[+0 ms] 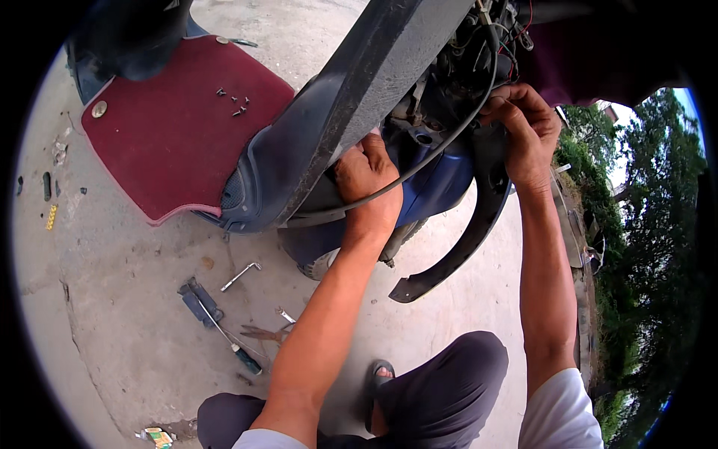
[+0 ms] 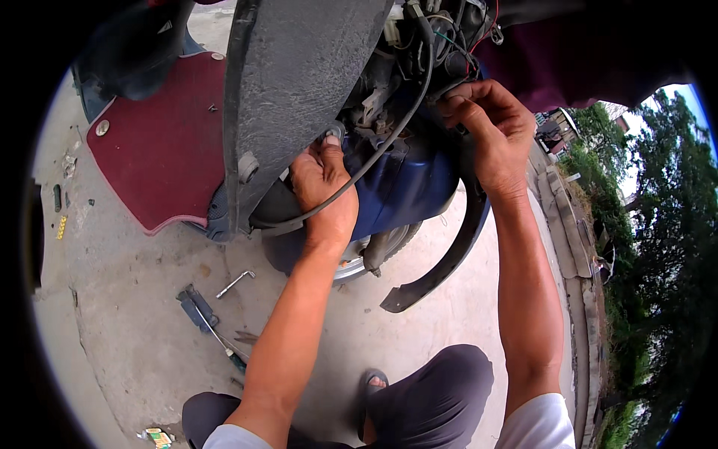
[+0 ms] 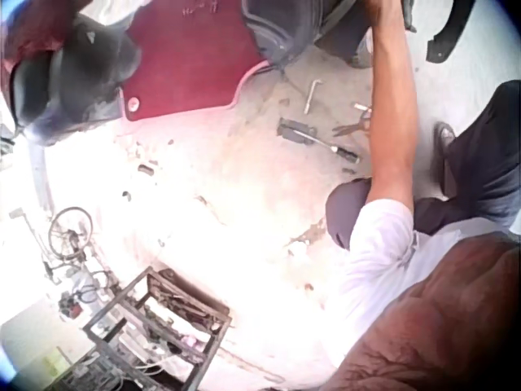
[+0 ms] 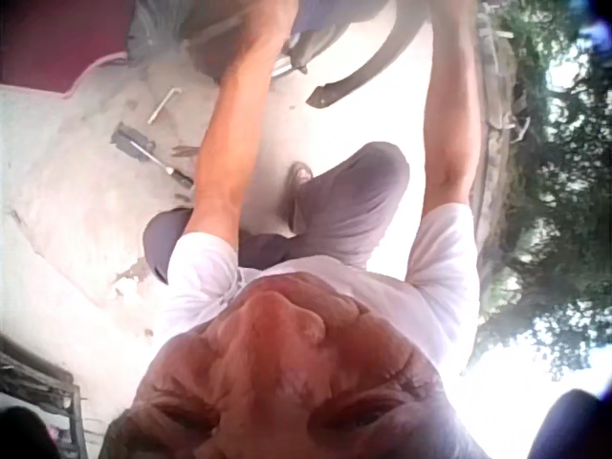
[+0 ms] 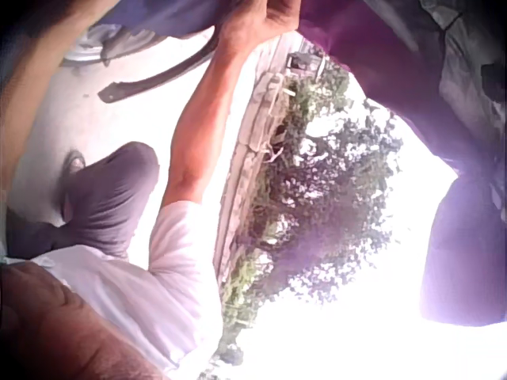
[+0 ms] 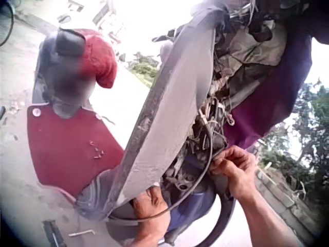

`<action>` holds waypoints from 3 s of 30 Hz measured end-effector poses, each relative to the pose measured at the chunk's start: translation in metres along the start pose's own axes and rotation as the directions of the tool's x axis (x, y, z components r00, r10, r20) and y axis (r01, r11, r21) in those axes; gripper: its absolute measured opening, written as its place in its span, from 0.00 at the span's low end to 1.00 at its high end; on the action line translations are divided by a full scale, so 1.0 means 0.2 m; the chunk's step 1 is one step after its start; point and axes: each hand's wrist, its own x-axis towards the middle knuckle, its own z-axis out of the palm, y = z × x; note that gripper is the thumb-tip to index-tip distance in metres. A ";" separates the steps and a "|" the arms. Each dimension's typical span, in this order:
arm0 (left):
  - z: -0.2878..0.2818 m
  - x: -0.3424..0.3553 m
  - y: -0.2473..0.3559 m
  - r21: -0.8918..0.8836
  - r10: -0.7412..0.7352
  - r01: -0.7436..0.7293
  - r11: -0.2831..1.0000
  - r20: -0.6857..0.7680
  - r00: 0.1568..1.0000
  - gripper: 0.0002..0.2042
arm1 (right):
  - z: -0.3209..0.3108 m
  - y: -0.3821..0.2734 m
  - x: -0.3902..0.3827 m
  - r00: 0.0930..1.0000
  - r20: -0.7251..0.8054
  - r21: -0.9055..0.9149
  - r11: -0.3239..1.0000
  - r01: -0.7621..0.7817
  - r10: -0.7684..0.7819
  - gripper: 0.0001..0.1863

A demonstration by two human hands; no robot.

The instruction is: The person manipulates wiring and secures internal components inside the front panel of a scooter by hand and using tools.

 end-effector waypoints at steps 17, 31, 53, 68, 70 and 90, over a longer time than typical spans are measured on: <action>-0.13 -0.28 -0.07 0.323 0.294 -0.347 0.880 0.203 0.934 0.16 | 0.15 0.07 -0.21 0.883 -0.047 -0.204 0.870 0.448 -0.466 0.05; -0.24 -0.18 0.14 0.595 0.140 -0.451 0.666 0.494 0.858 0.17 | 0.19 0.18 -0.57 0.975 0.180 0.054 0.991 0.123 -0.131 0.15; -0.23 -0.12 0.21 0.630 0.032 -0.461 0.624 0.570 0.821 0.15 | 0.12 0.19 -0.66 0.953 0.289 0.105 0.986 -0.131 0.096 0.12; -0.64 -0.48 0.11 0.400 -0.711 0.588 0.703 0.419 0.565 0.11 | 0.37 0.32 -1.08 0.708 0.580 0.198 0.774 -0.601 0.402 0.11; -0.65 -0.48 0.10 0.380 -0.727 0.621 0.686 0.408 0.553 0.12 | 0.39 0.31 -1.08 0.684 0.589 0.223 0.727 -0.649 0.430 0.11; -0.86 -0.41 -0.01 0.565 -0.886 0.683 0.463 0.319 0.337 0.09 | 0.59 0.54 -1.23 0.454 0.707 0.190 0.473 -0.860 0.542 0.10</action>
